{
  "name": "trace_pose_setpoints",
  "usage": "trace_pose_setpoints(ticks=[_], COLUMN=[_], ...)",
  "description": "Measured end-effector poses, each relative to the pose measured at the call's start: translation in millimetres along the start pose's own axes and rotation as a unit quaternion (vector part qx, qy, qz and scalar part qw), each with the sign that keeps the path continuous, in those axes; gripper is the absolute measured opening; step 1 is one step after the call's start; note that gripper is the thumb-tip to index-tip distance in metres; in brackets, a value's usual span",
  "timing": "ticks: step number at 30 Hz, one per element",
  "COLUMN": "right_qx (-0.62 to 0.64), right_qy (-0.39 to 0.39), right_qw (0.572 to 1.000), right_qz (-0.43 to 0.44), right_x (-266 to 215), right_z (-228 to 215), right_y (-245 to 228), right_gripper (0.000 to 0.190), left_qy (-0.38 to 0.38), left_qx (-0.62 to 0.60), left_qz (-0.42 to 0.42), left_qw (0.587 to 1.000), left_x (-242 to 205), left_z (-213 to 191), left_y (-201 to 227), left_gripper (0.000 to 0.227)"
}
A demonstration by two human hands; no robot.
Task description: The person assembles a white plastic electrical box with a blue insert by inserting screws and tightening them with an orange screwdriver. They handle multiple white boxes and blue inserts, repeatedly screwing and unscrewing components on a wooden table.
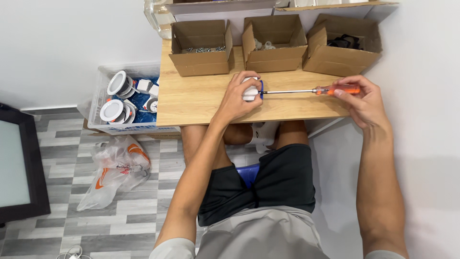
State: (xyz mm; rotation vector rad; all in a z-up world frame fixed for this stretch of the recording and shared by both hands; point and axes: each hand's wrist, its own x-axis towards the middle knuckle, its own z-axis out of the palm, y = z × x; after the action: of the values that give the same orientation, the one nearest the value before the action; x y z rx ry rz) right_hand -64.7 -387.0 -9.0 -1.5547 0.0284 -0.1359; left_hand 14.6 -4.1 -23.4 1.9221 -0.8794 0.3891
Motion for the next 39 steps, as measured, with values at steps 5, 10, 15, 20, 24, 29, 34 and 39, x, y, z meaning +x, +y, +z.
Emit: trace_pose_setpoints(ticks=[5, 10, 15, 20, 24, 29, 34, 39], right_qx=[0.041, -0.065, -0.147, -0.026, -0.006, 0.064, -0.174, -0.189], right_qy=[-0.009, -0.001, 0.011, 0.014, 0.010, -0.006, -0.007, -0.011], right_qw=[0.998, 0.998, 0.988, 0.999, 0.999, 0.996, 0.985, 0.979], right_qz=[-0.036, 0.027, 0.046, -0.028, -0.048, -0.066, 0.001, 0.079], right_x=[-6, -5, -1, -2, 1, 2, 4, 10], right_z=[13, 23, 20, 15, 7, 9, 19, 9], right_y=[-8, -21, -28, -23, -9, -12, -51, -54], right_gripper=[0.045, 0.027, 0.024, 0.015, 0.027, 0.049, 0.019, 0.022], left_qy=[0.009, 0.005, 0.003, 0.014, 0.012, 0.022, 0.026, 0.014], left_qx=[0.001, -0.016, -0.018, -0.026, -0.024, -0.039, -0.040, -0.040], left_qz=[-0.002, -0.003, -0.015, -0.022, -0.020, -0.018, -0.001, -0.013], left_qw=[1.000, 1.000, 1.000, 0.999, 0.999, 0.999, 0.999, 0.999], left_x=[0, 0, 3, 0, 0, 3, 1, 3], left_z=[2, 0, -2, -2, 0, -3, -1, -6], left_y=[-2, 1, 4, 6, 2, 5, 0, 5], left_gripper=[0.014, 0.013, 0.016, 0.014, 0.016, 0.016, 0.015, 0.015])
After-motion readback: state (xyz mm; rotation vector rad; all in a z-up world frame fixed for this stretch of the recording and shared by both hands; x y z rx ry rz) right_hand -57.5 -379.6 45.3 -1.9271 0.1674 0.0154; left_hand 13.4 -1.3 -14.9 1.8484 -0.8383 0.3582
